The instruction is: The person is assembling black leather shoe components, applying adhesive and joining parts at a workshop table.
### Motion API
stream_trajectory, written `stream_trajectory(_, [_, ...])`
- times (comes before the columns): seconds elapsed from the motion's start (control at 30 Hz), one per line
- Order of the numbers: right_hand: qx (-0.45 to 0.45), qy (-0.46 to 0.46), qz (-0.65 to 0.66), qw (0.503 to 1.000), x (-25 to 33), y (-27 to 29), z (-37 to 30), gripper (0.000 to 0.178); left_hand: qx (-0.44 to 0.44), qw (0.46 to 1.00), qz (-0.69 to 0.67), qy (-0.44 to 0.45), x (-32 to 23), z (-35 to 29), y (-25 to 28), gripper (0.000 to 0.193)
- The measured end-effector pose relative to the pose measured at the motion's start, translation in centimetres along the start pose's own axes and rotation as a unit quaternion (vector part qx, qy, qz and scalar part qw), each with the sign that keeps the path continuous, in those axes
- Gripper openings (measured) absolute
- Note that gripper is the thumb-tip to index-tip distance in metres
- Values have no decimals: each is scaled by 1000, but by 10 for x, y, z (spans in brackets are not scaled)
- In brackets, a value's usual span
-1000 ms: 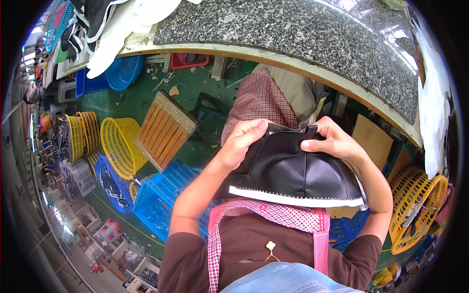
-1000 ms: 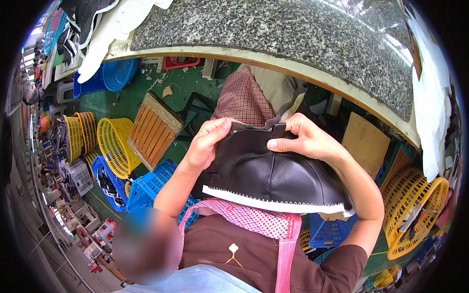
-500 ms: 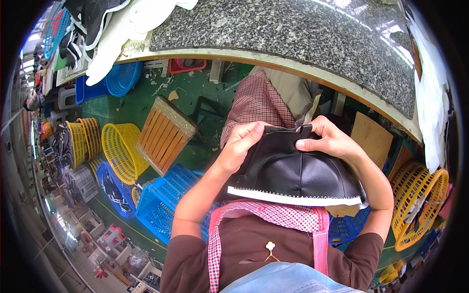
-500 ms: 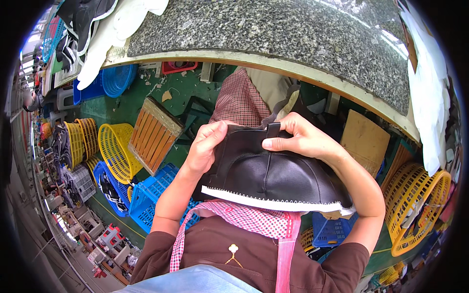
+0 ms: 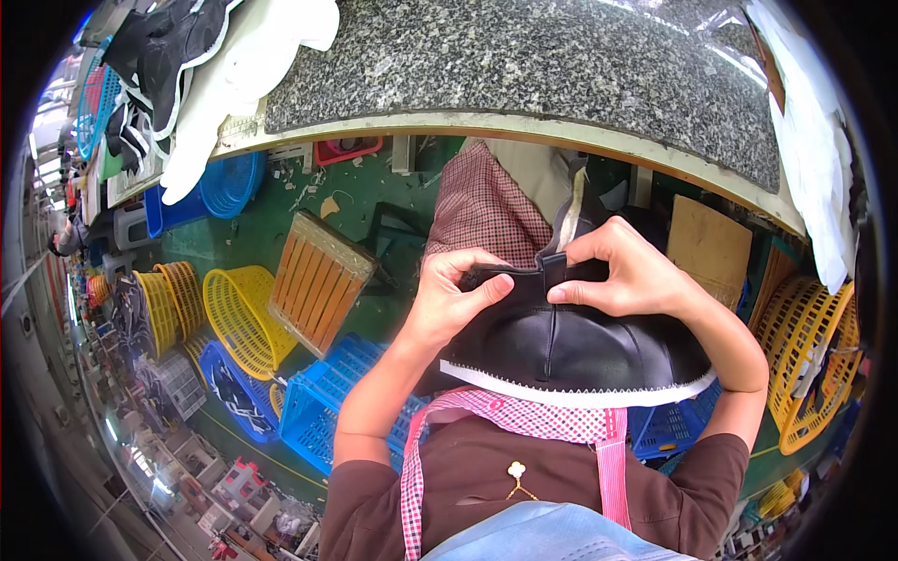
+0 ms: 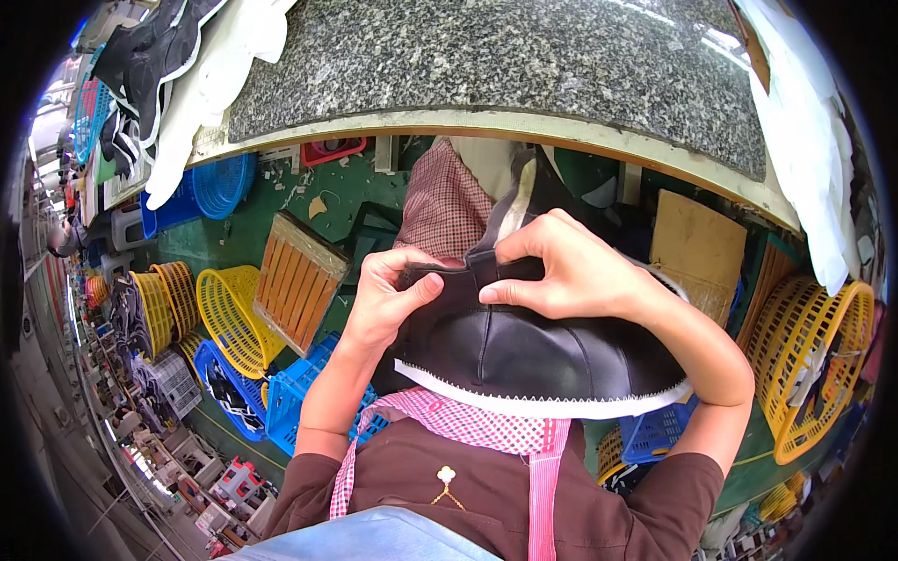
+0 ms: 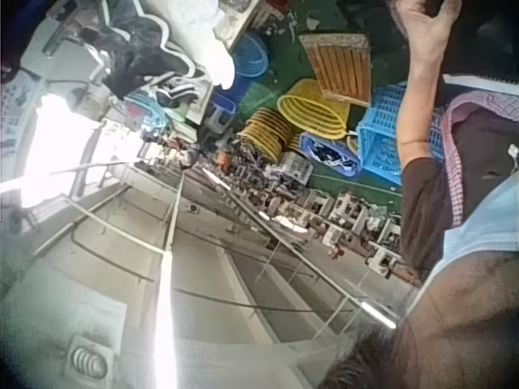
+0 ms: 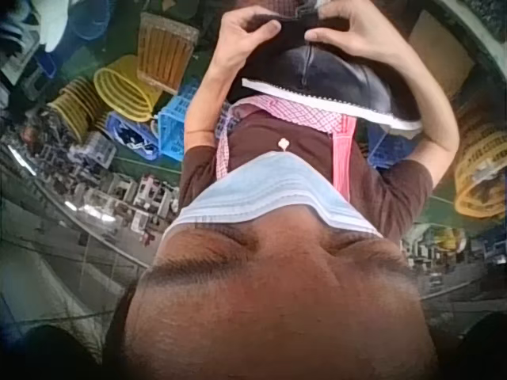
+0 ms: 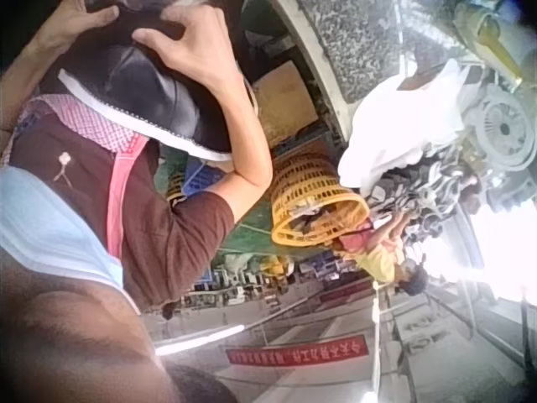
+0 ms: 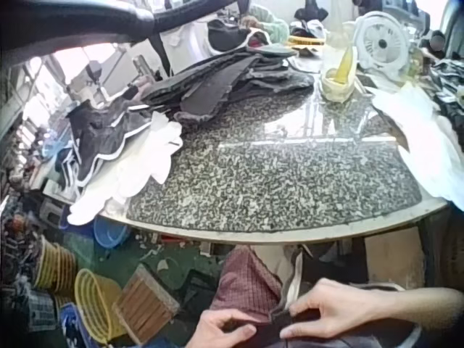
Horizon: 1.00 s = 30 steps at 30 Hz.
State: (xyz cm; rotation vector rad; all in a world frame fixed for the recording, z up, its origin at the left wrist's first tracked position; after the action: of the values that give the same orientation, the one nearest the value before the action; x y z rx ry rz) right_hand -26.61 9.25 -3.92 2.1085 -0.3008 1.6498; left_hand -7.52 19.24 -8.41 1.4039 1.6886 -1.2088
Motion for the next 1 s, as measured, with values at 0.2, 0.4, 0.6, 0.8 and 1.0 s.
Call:
stream_trajectory(0.2, [37,31,-169,985,60,12,-7,24,108,993,-35,-13,-22,-6,-5,18])
stream_trajectory(0.4, [77,44,-267,960,73,9,-5,29,109,986,106,-71,-61,-2,-20,32])
stream_trajectory(0.6, [56,61,-335,939,79,9,-8,33,63,986,107,-107,-64,-10,-16,22])
stream_trajectory(0.8, [-2,104,-295,950,61,3,-13,31,18,989,115,-92,-56,-10,-11,20])
stream_trajectory(1.0, [-22,184,-465,866,75,-22,-29,30,3,989,120,-89,-44,-13,-10,20])
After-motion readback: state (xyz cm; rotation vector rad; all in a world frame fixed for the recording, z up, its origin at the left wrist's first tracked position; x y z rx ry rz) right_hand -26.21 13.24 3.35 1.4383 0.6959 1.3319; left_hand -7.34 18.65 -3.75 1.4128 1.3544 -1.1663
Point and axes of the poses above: each hand's wrist, its own z-axis towards the middle knuckle, its own y-axis out of the back of the hand, x = y × z, the point moved 4 cm from there along z, towards the middle knuckle, and after that the axes turned 1 degree about -y, right-handed, at the moved point
